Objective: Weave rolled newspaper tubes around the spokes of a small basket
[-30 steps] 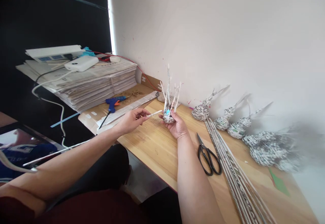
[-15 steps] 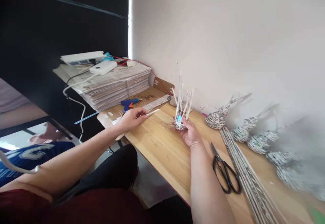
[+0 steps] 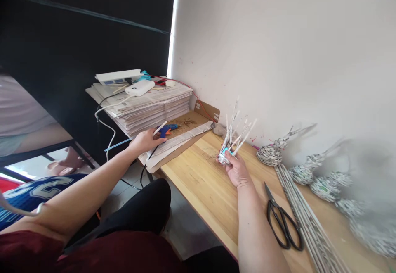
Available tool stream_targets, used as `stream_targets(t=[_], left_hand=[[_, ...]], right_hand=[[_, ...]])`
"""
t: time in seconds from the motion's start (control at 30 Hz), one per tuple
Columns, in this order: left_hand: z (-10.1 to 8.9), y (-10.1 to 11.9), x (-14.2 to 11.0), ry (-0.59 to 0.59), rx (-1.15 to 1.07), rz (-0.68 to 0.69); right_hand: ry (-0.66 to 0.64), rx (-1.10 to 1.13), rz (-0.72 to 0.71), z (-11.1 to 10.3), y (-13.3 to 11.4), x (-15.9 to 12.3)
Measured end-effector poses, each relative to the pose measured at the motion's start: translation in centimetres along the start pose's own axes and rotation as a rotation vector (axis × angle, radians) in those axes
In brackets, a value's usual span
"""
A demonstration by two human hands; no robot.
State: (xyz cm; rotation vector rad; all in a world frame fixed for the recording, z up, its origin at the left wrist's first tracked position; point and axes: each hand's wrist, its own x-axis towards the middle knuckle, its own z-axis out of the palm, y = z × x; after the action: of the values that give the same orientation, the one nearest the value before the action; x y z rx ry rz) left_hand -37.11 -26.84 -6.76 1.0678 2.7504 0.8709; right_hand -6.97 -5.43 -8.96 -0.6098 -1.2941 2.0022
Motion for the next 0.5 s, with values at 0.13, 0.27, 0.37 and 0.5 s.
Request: stream_targets(t=[0.13, 0.27, 0.37, 0.5], left_hand=[[0.7, 0.6, 0.3, -0.014, 0.032, -0.015], [0.8, 0.7, 0.8, -0.018, -0.013, -0.044], [0.5, 0.6, 1.1, -0.037, -0.117, -0.089], [0.2, 0.7, 1.1, -0.143, -0.376, -0.171]], right_hand=[[0.031, -0.038, -0.025, 0.3, 0.3, 0.1], [0.098, -0.097, -0.095, 0.3, 0.7, 0.3], [0.151, -0.182, -0.167, 0.1, 1.0, 0.5], [0.217, -0.358, -0.274, -0.3, 1.4, 0.9]])
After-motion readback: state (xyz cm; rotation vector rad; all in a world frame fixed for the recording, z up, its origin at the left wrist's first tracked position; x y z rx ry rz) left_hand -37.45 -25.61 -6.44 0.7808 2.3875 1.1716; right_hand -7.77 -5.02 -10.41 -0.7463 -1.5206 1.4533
